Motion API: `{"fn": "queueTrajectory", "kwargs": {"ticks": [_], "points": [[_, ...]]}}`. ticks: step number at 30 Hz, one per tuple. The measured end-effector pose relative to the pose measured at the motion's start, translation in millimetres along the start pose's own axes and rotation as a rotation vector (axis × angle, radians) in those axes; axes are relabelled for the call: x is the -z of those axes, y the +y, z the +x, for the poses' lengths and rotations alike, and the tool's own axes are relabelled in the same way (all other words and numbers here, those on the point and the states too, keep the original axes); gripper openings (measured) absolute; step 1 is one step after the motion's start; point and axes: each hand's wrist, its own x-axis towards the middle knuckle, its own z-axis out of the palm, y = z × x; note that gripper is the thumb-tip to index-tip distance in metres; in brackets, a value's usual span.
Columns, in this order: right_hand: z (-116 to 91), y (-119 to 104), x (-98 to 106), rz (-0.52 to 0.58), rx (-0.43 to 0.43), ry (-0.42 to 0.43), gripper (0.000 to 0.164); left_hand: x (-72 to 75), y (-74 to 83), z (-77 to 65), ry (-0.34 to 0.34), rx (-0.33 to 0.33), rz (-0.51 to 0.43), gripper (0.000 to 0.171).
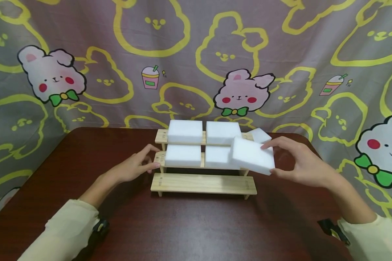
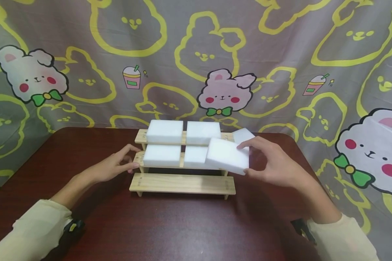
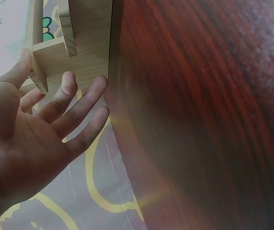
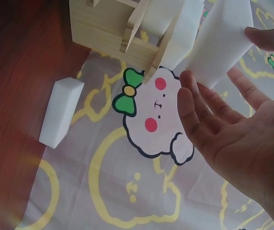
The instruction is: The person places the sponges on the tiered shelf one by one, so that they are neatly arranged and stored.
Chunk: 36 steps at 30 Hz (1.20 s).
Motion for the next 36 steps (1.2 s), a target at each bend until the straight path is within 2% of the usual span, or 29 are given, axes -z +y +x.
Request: {"fn": "queueTrajectory", "kwargs": {"ticks": [21, 31, 36], "points": [[7, -15, -19, 0.082, 0.103, -0.067, 0.061, -0.2, 1.2, -0.1, 0.005, -0.002, -0.001, 0.047], [9, -22, -31, 0.159, 0.055, -0.133, 0.057, 0.1, 2.3, -0.9, -0.001, -0.013, -0.004, 0.048], [12, -27, -39, 0.204, 0.076, -0.146, 0.056, 0.1, 2.2, -0.8, -0.003, -0.012, -0.007, 0.048]]}}
